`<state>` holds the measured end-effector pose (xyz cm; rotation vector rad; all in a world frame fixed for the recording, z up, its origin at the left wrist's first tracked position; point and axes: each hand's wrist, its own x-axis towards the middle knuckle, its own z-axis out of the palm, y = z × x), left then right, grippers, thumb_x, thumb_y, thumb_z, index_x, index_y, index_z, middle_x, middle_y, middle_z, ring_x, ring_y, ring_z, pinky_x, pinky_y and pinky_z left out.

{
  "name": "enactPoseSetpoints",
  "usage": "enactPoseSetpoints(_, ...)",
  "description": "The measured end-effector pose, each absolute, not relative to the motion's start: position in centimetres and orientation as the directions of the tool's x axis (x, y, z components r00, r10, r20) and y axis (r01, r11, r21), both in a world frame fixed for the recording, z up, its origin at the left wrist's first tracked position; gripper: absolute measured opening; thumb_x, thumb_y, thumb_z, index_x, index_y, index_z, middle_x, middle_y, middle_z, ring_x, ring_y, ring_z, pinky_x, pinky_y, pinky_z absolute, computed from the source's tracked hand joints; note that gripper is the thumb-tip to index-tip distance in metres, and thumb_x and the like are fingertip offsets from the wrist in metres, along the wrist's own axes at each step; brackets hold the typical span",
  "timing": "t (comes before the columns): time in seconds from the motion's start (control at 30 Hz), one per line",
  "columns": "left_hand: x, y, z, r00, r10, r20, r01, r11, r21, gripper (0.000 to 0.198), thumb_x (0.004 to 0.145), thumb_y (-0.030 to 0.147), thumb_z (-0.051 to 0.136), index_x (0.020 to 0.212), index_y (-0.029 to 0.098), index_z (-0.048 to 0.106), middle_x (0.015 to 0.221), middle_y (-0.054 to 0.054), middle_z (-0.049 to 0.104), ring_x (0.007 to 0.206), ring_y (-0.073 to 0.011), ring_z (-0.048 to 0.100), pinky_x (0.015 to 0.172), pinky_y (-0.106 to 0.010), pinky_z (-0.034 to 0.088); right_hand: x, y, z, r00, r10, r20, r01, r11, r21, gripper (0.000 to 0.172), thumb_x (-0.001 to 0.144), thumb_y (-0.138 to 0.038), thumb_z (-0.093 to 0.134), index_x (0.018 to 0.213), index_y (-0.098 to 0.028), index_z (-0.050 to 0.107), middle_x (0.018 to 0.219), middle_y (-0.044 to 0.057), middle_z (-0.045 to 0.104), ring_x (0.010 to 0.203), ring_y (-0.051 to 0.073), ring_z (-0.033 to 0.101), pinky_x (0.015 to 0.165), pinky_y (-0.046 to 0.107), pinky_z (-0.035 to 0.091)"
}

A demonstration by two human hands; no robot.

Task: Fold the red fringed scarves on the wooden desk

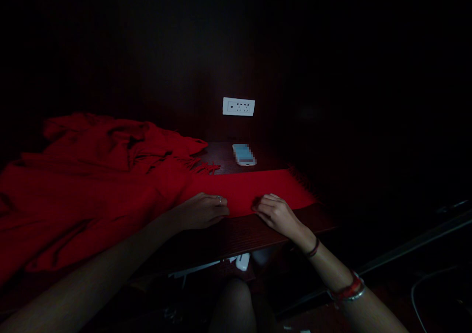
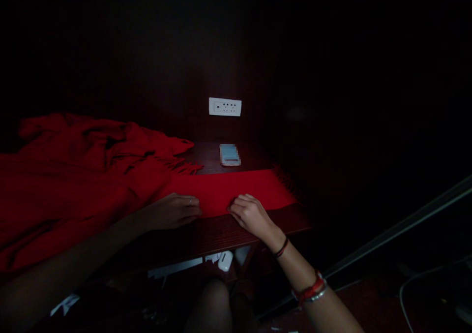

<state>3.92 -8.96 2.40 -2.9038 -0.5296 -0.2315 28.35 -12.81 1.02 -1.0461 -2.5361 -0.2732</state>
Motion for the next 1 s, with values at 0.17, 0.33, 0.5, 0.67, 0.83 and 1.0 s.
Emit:
enactPoseSetpoints(0.17,3.9,-9.2,2.6,0.916,0.355,0.187,0.378,-0.920,-0.101,0.022,0.084,0.022,0.031,0.091,0.022,0.051,0.088,-0.001,0.052,0.078,-0.0122,0.049,0.067,-0.022,0.037,28.3,-13.0,1.2,-0.642,0.633,0.432,0.712,0.701,0.031,0.021,0.083,-0.024,0.037,0.080,-0.018,0.057,0.073,0.005,0.057,0.074,0.014,0.049,0.068,0.028,0.035)
enactPoseSetpoints(0.33,3.7,-9.5,3.3,0.918,0.365,0.152,0.372,-0.928,-0.022,0.019,0.082,0.024,0.035,0.089,0.022,0.053,0.083,-0.001,0.051,0.076,-0.0127,0.049,0.065,-0.022,0.036,28.5,-13.5,1.3,-0.625,0.651,0.430,0.702,0.710,-0.056,0.021,0.082,-0.025,0.038,0.087,-0.019,0.058,0.081,0.005,0.059,0.081,0.014,0.050,0.074,0.029,0.036)
enactPoseSetpoints(0.5,3.6,-9.4,3.4,0.899,0.399,0.181,0.369,-0.912,0.177,0.025,0.084,0.030,0.031,0.090,0.020,0.054,0.086,-0.001,0.054,0.079,-0.0123,0.050,0.073,-0.023,0.036,29.0,-14.4,1.4,-0.587,0.694,0.417,0.676,0.703,-0.220,0.020,0.080,-0.027,0.041,0.085,-0.018,0.059,0.085,0.005,0.059,0.082,0.014,0.052,0.076,0.029,0.039)
enactPoseSetpoints(0.67,5.5,-8.4,3.7,0.805,0.531,0.265,0.441,-0.834,0.330,0.029,0.086,0.028,0.027,0.092,0.019,0.053,0.089,0.000,0.057,0.083,-0.0104,0.051,0.077,-0.021,0.036,29.8,-13.3,2.5,-0.431,0.770,0.471,0.715,0.610,-0.342,0.026,0.082,-0.032,0.036,0.092,-0.020,0.057,0.092,0.005,0.058,0.089,0.015,0.051,0.080,0.031,0.039)
enactPoseSetpoints(0.83,9.3,-6.8,3.0,0.623,0.741,0.250,0.706,-0.670,0.230,0.043,0.083,0.041,0.028,0.114,0.015,0.042,0.118,-0.010,0.044,0.108,-0.0212,0.039,0.089,-0.034,0.029,30.0,-10.3,2.9,-0.333,0.886,0.322,0.875,0.418,-0.243,0.054,0.076,-0.052,0.035,0.122,-0.023,0.034,0.127,0.008,0.034,0.116,0.024,0.028,0.091,0.045,0.026)
enactPoseSetpoints(1.0,9.5,-6.1,0.2,0.585,0.802,0.121,0.788,-0.597,0.147,0.063,0.074,0.061,0.027,0.125,0.024,0.028,0.132,-0.010,0.023,0.120,-0.0284,0.017,0.093,-0.048,0.016,31.2,-9.9,0.8,-0.336,0.940,0.054,0.936,0.339,-0.097,0.056,0.077,-0.057,0.021,0.127,-0.030,0.022,0.134,0.002,0.021,0.121,0.025,0.015,0.094,0.052,0.013)
